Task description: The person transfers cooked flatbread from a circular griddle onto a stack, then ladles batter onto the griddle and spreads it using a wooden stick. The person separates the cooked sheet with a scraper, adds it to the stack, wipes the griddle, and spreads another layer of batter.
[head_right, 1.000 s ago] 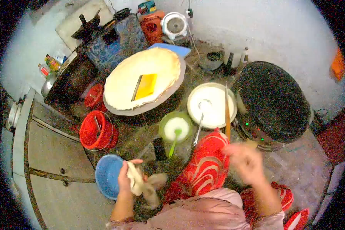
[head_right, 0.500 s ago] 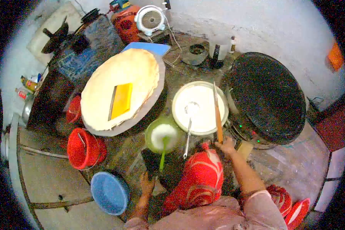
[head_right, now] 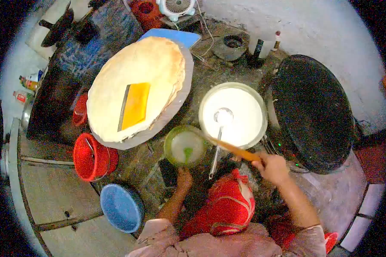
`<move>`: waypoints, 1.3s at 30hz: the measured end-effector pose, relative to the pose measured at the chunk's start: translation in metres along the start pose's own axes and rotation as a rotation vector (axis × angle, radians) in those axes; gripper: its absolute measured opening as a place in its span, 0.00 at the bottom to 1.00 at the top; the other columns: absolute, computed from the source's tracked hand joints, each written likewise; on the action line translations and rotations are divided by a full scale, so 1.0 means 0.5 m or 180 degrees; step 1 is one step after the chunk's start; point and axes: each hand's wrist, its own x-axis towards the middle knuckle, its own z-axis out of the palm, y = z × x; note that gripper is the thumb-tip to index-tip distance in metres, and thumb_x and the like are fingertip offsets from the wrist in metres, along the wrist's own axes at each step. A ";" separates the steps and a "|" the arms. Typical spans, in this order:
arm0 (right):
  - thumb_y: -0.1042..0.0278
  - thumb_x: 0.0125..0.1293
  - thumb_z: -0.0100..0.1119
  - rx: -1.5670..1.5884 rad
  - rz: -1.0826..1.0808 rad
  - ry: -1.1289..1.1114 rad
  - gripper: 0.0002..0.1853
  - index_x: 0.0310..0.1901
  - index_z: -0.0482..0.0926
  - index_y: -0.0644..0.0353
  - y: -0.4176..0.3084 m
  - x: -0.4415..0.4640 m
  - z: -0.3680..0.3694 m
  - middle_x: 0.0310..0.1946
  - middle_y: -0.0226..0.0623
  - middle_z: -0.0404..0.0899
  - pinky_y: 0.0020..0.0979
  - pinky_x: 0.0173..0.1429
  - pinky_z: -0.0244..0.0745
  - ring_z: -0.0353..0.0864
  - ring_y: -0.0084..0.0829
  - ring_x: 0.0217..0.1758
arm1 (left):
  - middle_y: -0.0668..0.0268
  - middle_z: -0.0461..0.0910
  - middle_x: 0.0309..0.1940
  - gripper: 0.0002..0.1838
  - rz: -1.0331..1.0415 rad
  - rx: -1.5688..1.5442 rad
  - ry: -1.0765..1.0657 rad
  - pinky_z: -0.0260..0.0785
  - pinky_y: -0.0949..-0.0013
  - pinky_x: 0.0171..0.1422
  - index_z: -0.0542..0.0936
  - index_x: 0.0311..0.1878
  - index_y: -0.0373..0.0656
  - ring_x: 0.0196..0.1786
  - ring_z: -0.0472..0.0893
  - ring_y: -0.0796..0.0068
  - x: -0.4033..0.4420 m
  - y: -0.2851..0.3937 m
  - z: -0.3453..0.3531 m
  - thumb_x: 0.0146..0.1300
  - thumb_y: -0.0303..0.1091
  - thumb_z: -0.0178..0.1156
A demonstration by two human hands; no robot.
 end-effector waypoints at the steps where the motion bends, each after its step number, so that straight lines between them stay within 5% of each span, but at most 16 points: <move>1: 0.57 0.57 0.55 -0.0021 -0.0339 0.0037 0.12 0.38 0.78 0.54 -0.022 0.000 -0.012 0.25 0.42 0.78 0.42 0.33 0.72 0.78 0.45 0.28 | 0.49 0.70 0.49 0.20 -0.0040 -0.0204 -0.0176 0.63 0.51 0.54 0.71 0.52 0.37 0.53 0.68 0.50 0.041 -0.019 0.038 0.60 0.39 0.51; 4: 0.56 0.52 0.59 -0.1500 -0.0400 -0.0541 0.18 0.46 0.78 0.48 -0.060 0.035 0.013 0.25 0.43 0.78 0.41 0.34 0.73 0.78 0.45 0.30 | 0.50 0.74 0.44 0.18 0.0002 -0.1084 -0.0206 0.65 0.51 0.50 0.73 0.48 0.37 0.47 0.72 0.51 0.106 -0.056 0.089 0.60 0.40 0.49; 5: 0.56 0.52 0.59 -0.1515 -0.0407 -0.0546 0.18 0.46 0.78 0.48 -0.068 0.054 0.029 0.25 0.43 0.78 0.41 0.34 0.73 0.78 0.45 0.30 | 0.50 0.75 0.42 0.18 0.0090 -0.1358 -0.0098 0.66 0.51 0.48 0.73 0.47 0.37 0.45 0.74 0.51 0.109 -0.066 0.089 0.60 0.40 0.49; 7: 0.61 0.50 0.58 -0.1127 -0.0555 -0.0342 0.10 0.27 0.80 0.59 -0.082 0.100 0.069 0.24 0.46 0.78 0.41 0.35 0.74 0.79 0.44 0.29 | 0.50 0.77 0.37 0.17 0.0243 -0.1893 0.0145 0.68 0.51 0.43 0.75 0.45 0.36 0.39 0.76 0.51 0.110 -0.092 0.125 0.60 0.40 0.50; 8: 0.61 0.50 0.58 -0.1133 -0.0579 -0.0352 0.10 0.27 0.80 0.59 -0.090 0.116 0.085 0.24 0.46 0.78 0.41 0.35 0.74 0.79 0.44 0.29 | 0.50 0.77 0.34 0.17 0.1013 -0.2185 0.0931 0.69 0.52 0.40 0.76 0.44 0.37 0.34 0.76 0.51 0.111 -0.124 0.187 0.60 0.40 0.50; 11: 0.57 0.51 0.57 -0.0724 -0.0491 -0.0384 0.12 0.31 0.81 0.56 -0.115 0.152 0.118 0.25 0.45 0.79 0.41 0.36 0.75 0.79 0.44 0.31 | 0.51 0.76 0.26 0.15 0.0600 -0.3131 0.0566 0.68 0.54 0.36 0.78 0.39 0.41 0.29 0.75 0.51 -0.044 -0.078 0.060 0.62 0.43 0.50; 13: 0.52 0.51 0.60 -0.0403 -0.0037 -0.0744 0.18 0.45 0.80 0.44 -0.130 0.162 0.129 0.32 0.41 0.80 0.36 0.42 0.74 0.79 0.42 0.36 | 0.53 0.75 0.22 0.15 0.0626 -0.1598 0.0698 0.67 0.54 0.33 0.78 0.38 0.42 0.27 0.74 0.53 -0.116 -0.021 -0.017 0.64 0.43 0.48; 17: 0.52 0.50 0.62 -0.0553 0.0197 -0.0879 0.18 0.44 0.81 0.43 -0.123 0.163 0.122 0.33 0.39 0.80 0.35 0.43 0.74 0.79 0.40 0.37 | 0.55 0.75 0.20 0.18 0.0634 -0.2559 0.1057 0.67 0.54 0.31 0.78 0.33 0.41 0.25 0.74 0.55 0.090 -0.115 0.193 0.65 0.44 0.47; 19: 0.56 0.50 0.59 -0.0360 -0.0130 -0.0600 0.15 0.42 0.81 0.44 -0.120 0.142 0.109 0.27 0.43 0.79 0.42 0.38 0.75 0.79 0.45 0.32 | 0.54 0.76 0.22 0.18 0.0598 -0.2979 0.1072 0.67 0.54 0.32 0.78 0.33 0.40 0.26 0.74 0.55 0.196 -0.164 0.284 0.65 0.44 0.47; 23: 0.58 0.51 0.59 -0.0690 -0.0219 -0.0622 0.15 0.41 0.80 0.49 -0.093 0.140 0.116 0.29 0.45 0.79 0.41 0.37 0.75 0.79 0.43 0.33 | 0.51 0.77 0.28 0.19 0.0548 -0.1019 0.1040 0.68 0.52 0.36 0.78 0.35 0.36 0.29 0.76 0.51 0.224 -0.158 0.215 0.64 0.43 0.46; 27: 0.69 0.54 0.52 -0.1332 -0.0815 -0.0763 0.15 0.44 0.77 0.54 -0.106 0.155 0.137 0.29 0.45 0.77 0.41 0.37 0.75 0.79 0.43 0.33 | 0.49 0.77 0.29 0.20 0.0635 -0.1891 0.0789 0.68 0.48 0.41 0.77 0.39 0.34 0.33 0.75 0.45 0.051 -0.083 0.067 0.63 0.44 0.46; 29: 0.69 0.55 0.50 -0.1415 -0.1032 -0.0542 0.14 0.44 0.77 0.57 -0.109 0.160 0.160 0.29 0.45 0.77 0.41 0.36 0.76 0.79 0.43 0.32 | 0.49 0.77 0.29 0.20 0.0493 -0.2553 0.0781 0.67 0.47 0.40 0.77 0.39 0.34 0.33 0.75 0.45 0.068 -0.081 0.140 0.64 0.43 0.45; 31: 0.70 0.57 0.47 -0.1589 -0.1468 -0.0083 0.13 0.42 0.77 0.62 -0.114 0.157 0.179 0.30 0.45 0.75 0.41 0.35 0.76 0.78 0.42 0.31 | 0.50 0.77 0.31 0.19 0.0540 -0.1368 0.1122 0.68 0.48 0.40 0.77 0.39 0.36 0.34 0.75 0.46 0.110 -0.103 0.186 0.62 0.43 0.47; 33: 0.69 0.57 0.47 -0.1524 -0.1153 -0.0117 0.13 0.41 0.77 0.63 -0.109 0.152 0.177 0.33 0.44 0.74 0.41 0.34 0.76 0.78 0.42 0.31 | 0.52 0.77 0.33 0.17 0.0137 -0.0749 0.1447 0.68 0.50 0.40 0.78 0.39 0.38 0.35 0.75 0.48 0.200 -0.149 0.306 0.61 0.43 0.49; 35: 0.65 0.60 0.47 -0.1272 -0.0375 -0.0326 0.13 0.44 0.79 0.43 -0.087 0.141 0.166 0.32 0.43 0.72 0.39 0.35 0.74 0.76 0.41 0.33 | 0.52 0.77 0.30 0.17 0.0482 -0.1103 0.1515 0.70 0.52 0.40 0.79 0.36 0.39 0.34 0.77 0.49 0.205 -0.168 0.234 0.59 0.43 0.50; 39: 0.69 0.53 0.54 -0.1134 -0.0693 -0.0097 0.16 0.44 0.80 0.42 -0.102 0.094 0.053 0.22 0.44 0.74 0.41 0.35 0.73 0.77 0.45 0.29 | 0.51 0.79 0.25 0.16 -0.0028 -0.0896 0.1102 0.71 0.55 0.41 0.82 0.29 0.40 0.34 0.79 0.50 0.086 -0.087 -0.012 0.57 0.42 0.51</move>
